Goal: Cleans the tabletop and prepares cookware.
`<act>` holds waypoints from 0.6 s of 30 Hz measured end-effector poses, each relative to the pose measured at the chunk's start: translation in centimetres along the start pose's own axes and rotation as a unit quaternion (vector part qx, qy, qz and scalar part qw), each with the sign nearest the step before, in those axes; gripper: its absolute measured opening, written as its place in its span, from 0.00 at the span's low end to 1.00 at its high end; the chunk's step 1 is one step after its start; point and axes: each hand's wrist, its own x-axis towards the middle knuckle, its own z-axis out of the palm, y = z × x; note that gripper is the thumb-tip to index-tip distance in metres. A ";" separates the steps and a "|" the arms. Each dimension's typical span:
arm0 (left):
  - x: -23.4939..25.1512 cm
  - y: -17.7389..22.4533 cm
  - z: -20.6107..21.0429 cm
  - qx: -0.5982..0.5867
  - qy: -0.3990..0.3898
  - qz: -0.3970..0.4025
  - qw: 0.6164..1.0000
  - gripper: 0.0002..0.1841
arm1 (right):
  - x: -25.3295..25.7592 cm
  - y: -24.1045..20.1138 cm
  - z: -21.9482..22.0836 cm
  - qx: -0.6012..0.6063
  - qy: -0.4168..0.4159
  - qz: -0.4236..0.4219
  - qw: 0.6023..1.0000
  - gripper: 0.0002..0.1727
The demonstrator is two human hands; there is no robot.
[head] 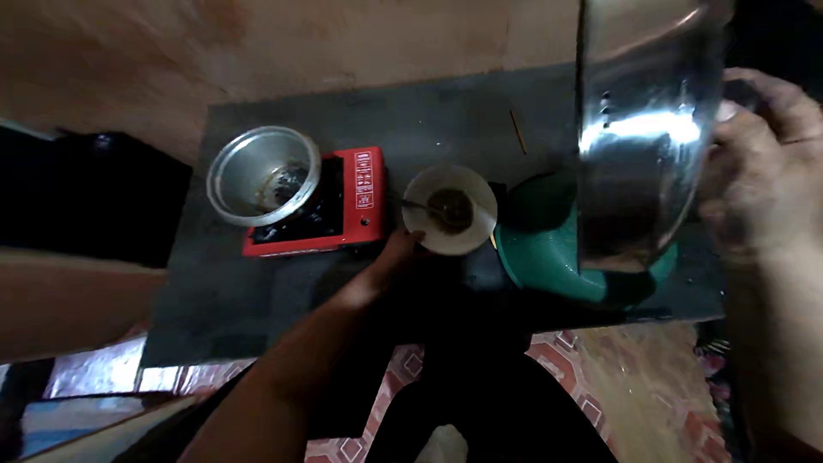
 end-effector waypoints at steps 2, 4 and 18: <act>-1.6 -2.7 -1.5 0.002 -0.022 -0.050 0.998 0.22 | 0.0 0.4 0.0 -0.047 -0.062 -0.024 0.997 0.26; -3.1 -4.9 -2.8 0.021 -0.042 -0.091 0.995 0.21 | -0.3 0.2 0.9 -0.108 -0.114 -0.059 0.986 0.30; -7.5 -10.7 -6.7 0.120 -0.115 -0.159 0.973 0.14 | -11.5 4.2 15.8 -0.181 -0.441 -0.179 0.860 0.28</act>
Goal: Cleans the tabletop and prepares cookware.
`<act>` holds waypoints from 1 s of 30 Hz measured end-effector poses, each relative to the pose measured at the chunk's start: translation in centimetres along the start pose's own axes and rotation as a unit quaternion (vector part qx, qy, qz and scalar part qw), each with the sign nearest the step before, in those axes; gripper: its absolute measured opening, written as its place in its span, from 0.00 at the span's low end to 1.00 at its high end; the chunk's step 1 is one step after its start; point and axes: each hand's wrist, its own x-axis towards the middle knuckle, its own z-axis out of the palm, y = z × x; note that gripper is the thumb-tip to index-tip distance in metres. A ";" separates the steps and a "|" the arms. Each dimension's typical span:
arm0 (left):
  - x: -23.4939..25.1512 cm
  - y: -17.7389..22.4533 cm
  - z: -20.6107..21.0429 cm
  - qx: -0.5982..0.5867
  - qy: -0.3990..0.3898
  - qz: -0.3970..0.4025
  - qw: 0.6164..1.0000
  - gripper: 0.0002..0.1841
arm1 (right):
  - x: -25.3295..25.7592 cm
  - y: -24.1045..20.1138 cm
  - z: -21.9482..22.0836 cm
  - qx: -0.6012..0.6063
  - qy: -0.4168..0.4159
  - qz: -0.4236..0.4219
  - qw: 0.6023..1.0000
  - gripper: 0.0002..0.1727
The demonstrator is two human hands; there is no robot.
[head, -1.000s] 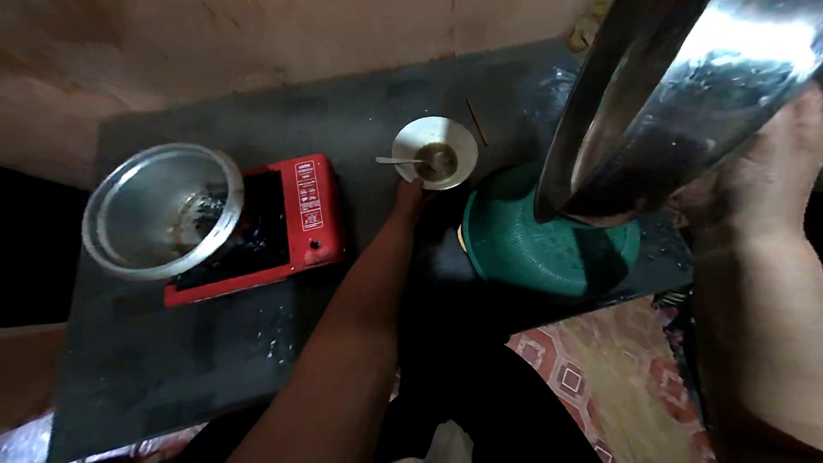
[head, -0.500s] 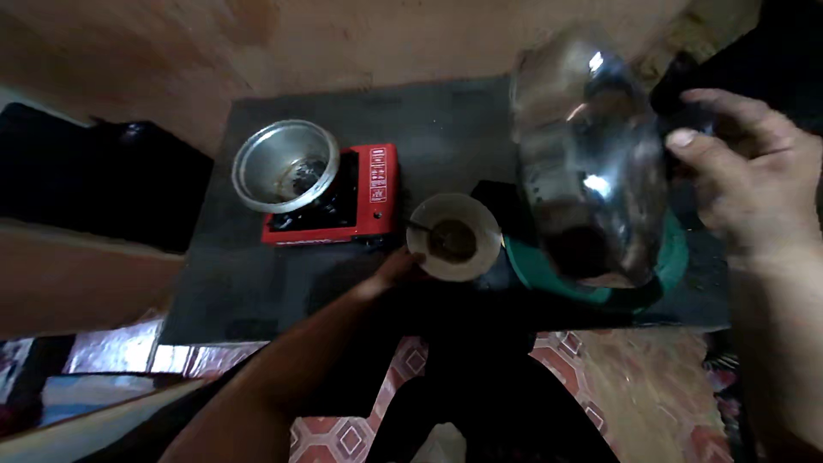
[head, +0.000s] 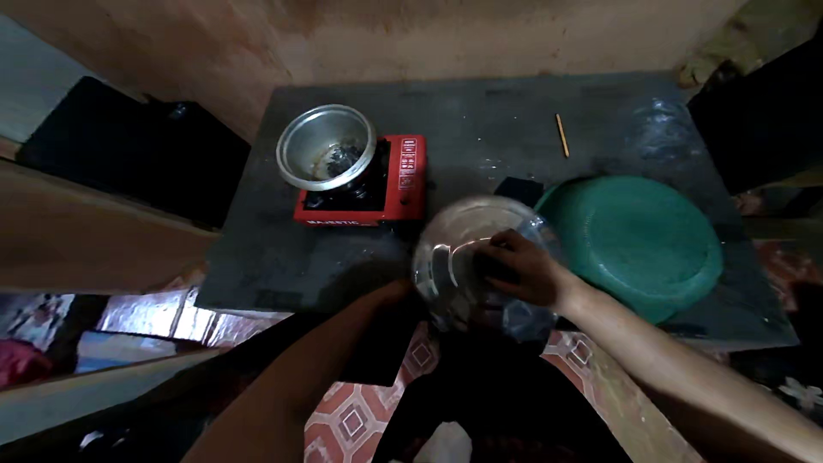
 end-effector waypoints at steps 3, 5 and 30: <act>-0.7 -1.2 -2.3 -0.116 -0.010 -0.044 0.992 0.16 | 1.0 0.6 1.2 0.003 -0.010 0.022 1.000 0.28; -1.5 -2.1 -4.4 -0.125 0.010 -0.066 0.990 0.16 | 1.6 0.6 1.9 0.013 -0.033 0.035 0.999 0.29; 1.1 2.1 -2.5 0.034 0.202 0.133 0.970 0.25 | 6.1 2.9 0.4 0.031 -0.123 0.178 0.976 0.28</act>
